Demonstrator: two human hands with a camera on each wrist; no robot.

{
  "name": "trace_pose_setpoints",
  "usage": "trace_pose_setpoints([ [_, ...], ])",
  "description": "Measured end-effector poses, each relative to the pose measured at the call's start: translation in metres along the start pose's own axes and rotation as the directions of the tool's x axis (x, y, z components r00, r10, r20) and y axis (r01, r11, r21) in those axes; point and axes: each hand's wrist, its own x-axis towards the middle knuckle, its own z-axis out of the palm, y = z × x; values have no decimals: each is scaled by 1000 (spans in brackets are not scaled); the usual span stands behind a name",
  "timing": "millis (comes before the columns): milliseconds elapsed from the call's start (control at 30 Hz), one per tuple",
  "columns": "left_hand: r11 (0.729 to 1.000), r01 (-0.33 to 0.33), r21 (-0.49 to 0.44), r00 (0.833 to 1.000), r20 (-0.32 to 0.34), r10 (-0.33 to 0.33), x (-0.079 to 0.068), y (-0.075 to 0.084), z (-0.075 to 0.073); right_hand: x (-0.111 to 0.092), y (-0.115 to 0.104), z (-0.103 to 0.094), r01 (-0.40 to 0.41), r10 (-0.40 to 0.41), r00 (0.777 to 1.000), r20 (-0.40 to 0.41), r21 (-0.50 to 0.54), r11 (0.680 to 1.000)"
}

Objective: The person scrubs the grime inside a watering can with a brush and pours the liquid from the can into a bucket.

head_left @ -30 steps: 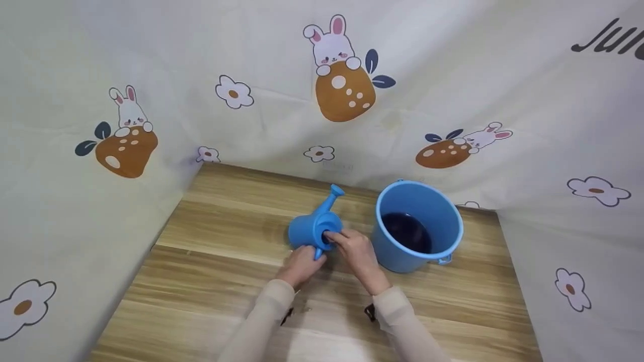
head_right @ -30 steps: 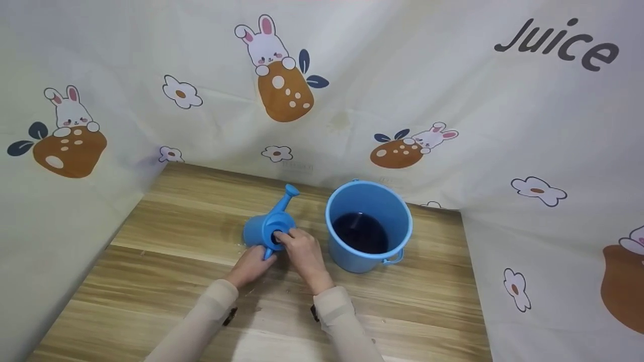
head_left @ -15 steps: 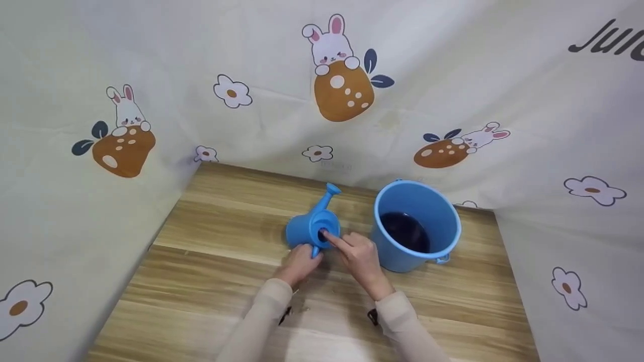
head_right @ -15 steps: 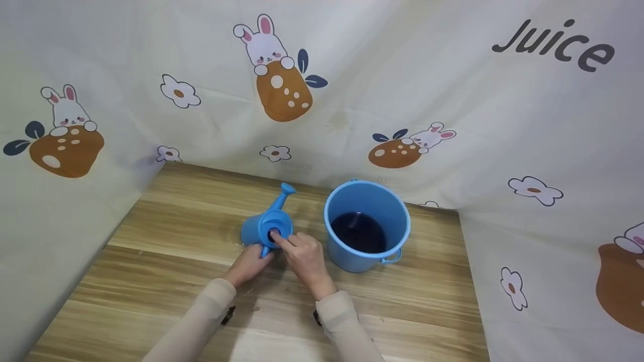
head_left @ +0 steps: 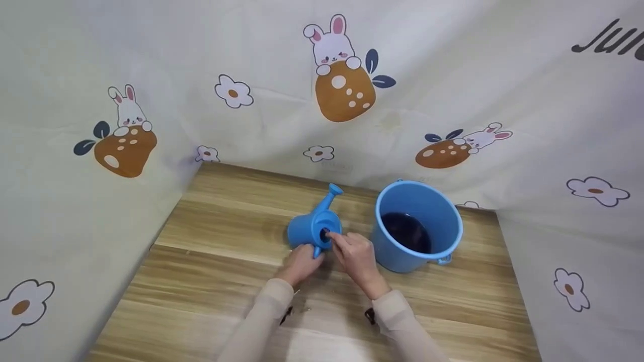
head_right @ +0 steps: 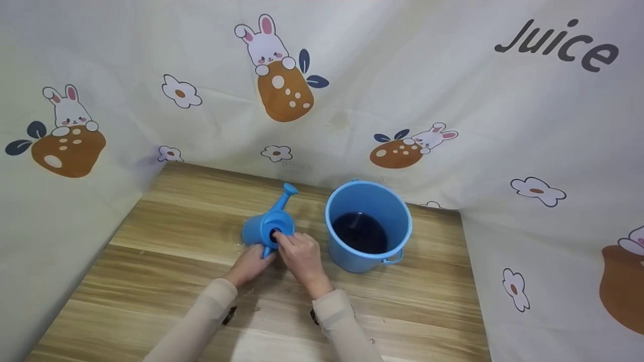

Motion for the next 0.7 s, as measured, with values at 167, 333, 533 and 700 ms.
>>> trace_pose_setpoints([
  [167,1000,13,12,1000,8,-13,0,-1,0,4,-1,6,-24,25,1000,6,-45,999],
  [333,999,-6,33,1000,-1,6,0,-1,0,7,-4,12,-57,60,998,32,-84,995],
  [533,999,-28,30,1000,7,28,-2,0,0,7,-6,18,-120,129,986,101,-88,989],
  [700,998,-60,25,998,-4,60,-2,0,0,9,-8,21,-162,171,982,83,-108,981],
])
